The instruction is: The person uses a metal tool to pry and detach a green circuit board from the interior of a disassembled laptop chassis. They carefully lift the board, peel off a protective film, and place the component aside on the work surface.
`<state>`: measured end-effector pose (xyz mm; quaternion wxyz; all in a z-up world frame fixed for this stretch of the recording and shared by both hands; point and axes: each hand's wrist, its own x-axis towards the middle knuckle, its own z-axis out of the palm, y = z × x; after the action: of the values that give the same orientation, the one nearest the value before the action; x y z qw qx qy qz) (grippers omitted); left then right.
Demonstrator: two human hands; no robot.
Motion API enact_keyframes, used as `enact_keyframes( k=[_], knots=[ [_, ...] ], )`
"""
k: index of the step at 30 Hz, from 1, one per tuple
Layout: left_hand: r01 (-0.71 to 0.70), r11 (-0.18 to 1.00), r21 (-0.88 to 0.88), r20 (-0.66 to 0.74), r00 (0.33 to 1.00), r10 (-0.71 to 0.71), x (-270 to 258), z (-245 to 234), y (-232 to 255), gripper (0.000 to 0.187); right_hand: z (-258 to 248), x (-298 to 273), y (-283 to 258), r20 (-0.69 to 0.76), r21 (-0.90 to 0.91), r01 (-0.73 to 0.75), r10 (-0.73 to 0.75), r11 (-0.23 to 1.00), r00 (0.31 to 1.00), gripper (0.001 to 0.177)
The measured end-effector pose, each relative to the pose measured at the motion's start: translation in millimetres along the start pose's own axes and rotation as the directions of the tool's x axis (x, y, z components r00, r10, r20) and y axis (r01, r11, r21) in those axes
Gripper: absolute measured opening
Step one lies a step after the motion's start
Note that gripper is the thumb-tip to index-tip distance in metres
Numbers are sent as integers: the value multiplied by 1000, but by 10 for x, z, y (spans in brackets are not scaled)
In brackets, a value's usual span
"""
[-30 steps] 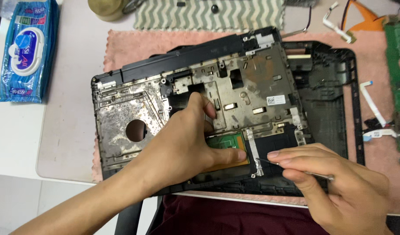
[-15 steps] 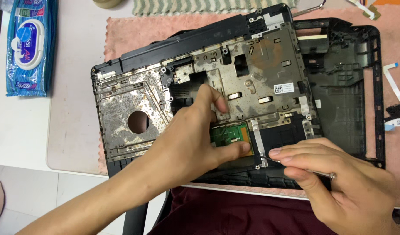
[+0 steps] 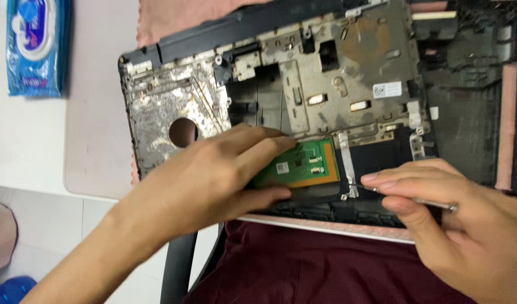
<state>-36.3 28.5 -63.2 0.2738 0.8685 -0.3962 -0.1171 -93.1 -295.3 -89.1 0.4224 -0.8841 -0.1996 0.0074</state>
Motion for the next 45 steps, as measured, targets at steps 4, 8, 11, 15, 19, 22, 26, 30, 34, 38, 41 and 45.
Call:
enact_keyframes(
  k=[4, 8, 11, 15, 19, 22, 26, 30, 34, 38, 41, 45],
  knots=[
    [-101, 964, 246, 28, 995, 98, -107, 28, -36, 48, 80, -109, 117, -42, 111, 14, -9, 994, 999, 9],
    [-62, 988, 139, -4, 998, 64, -128, 77, -16, 62, 79, -176, 164, 34, 77, -104, 102, 992, 994, 11],
    [-71, 987, 143, -2, 997, 72, -154, 122, -33, 67, 129, -226, 193, -38, 190, -71, 80, 979, 996, 7],
    [-101, 981, 167, -6, 995, 104, -155, 138, -60, 70, 124, -216, 233, -37, 170, -39, 46, 985, 998, 8],
    [-135, 961, 243, 25, 991, 133, -110, 76, -26, 66, 147, -227, 213, -63, 203, -15, 28, 979, 998, 9],
    [-133, 885, 445, 98, 990, 99, -71, 91, 8, 66, 141, -227, 229, -62, 189, 14, -2, 982, 998, 7],
    [-227, 837, 499, 110, 974, 198, -46, 87, 15, 46, 117, -206, 240, -47, 185, 18, -10, 983, 999, 10],
    [-223, 563, 796, 117, 969, 219, -87, 206, 50, 27, 147, -206, 209, -71, 151, 46, -36, 987, 997, 10],
    [-168, 558, 813, 32, 969, 245, -148, 292, 33, 41, 163, -209, 162, -108, 107, 48, -37, 993, 994, 9],
    [-185, 357, 916, 82, 955, 284, -180, 266, 78, 45, 136, -197, 197, -89, 162, 71, -57, 984, 994, 8],
    [-180, 473, 862, 75, 970, 233, -207, 263, 103, 60, 105, -229, 224, -82, 180, 69, -55, 981, 995, 8],
    [-208, 481, 851, 95, 964, 249, -211, 214, 142, 59, 43, -261, 226, -87, 105, 138, -129, 985, 988, 8]
  ],
)
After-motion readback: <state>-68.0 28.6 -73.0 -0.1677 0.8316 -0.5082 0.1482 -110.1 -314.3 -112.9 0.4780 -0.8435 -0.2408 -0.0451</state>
